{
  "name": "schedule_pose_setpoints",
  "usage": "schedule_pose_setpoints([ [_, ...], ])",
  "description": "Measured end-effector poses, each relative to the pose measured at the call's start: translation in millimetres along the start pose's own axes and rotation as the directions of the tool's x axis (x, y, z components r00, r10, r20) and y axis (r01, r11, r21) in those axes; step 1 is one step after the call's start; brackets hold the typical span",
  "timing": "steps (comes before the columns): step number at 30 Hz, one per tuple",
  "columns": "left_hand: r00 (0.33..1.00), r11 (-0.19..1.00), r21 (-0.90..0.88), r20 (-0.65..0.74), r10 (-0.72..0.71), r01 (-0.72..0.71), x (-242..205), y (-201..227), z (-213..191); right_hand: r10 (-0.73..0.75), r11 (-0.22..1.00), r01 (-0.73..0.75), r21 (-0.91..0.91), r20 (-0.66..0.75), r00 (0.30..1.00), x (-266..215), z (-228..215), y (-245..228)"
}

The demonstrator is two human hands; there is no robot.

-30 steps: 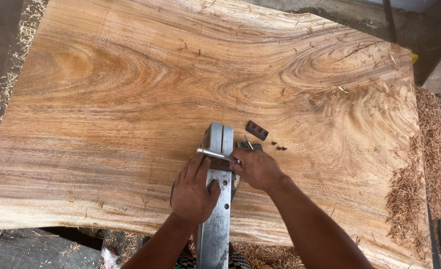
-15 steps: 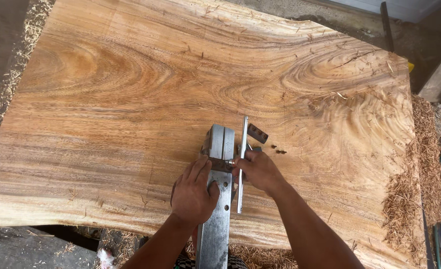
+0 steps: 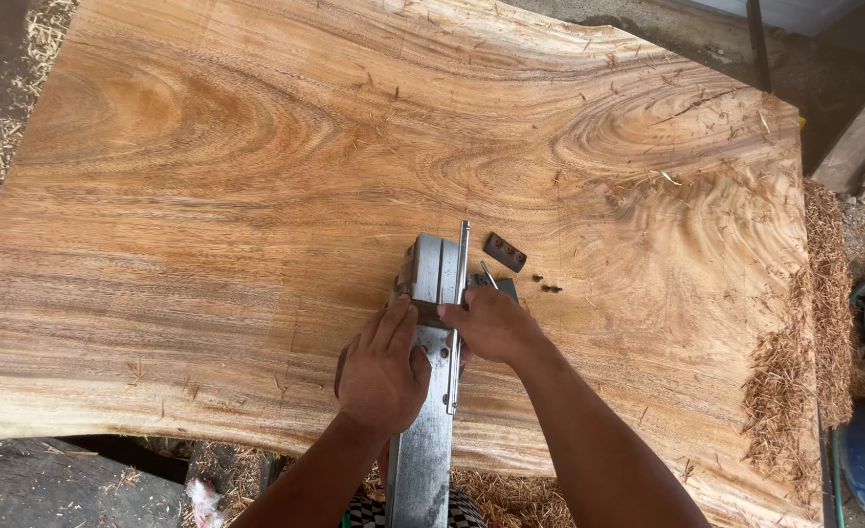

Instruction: The person uses a T-handle wrench to tighten bolts on a metal assembly placed on a large wooden slab. They repeatedly loosen and retighten the bolts, adjusting the position of the metal parts throughout the clip.

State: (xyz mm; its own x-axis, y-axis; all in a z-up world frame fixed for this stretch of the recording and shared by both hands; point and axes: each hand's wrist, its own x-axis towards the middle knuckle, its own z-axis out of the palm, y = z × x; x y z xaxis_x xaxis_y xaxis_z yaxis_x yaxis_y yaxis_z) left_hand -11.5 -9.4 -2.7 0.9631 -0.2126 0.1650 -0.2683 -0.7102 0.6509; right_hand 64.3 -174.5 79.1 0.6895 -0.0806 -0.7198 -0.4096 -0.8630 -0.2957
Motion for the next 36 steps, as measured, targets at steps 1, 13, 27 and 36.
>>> schedule_pose_setpoints([
  [1,1.0,1.0,-0.003,0.006,-0.007,0.007,0,0,0,0.016,1.0,-0.016,-0.007,0.007,1.0,2,0,-1],
  [13,1.0,1.0,-0.022,0.005,-0.001,0.001,1,-1,0,-0.061,0.981,0.056,-0.188,-0.022,0.998,0,4,-9],
  [27,1.0,0.999,-0.038,0.015,-0.016,0.016,1,-3,4,-0.089,0.97,0.072,-0.233,-0.065,0.994,6,15,-6],
  [36,0.999,0.99,-0.14,0.018,-0.031,0.033,1,-6,4,-0.099,0.955,0.079,-0.285,-0.056,0.994,9,16,-8],
])
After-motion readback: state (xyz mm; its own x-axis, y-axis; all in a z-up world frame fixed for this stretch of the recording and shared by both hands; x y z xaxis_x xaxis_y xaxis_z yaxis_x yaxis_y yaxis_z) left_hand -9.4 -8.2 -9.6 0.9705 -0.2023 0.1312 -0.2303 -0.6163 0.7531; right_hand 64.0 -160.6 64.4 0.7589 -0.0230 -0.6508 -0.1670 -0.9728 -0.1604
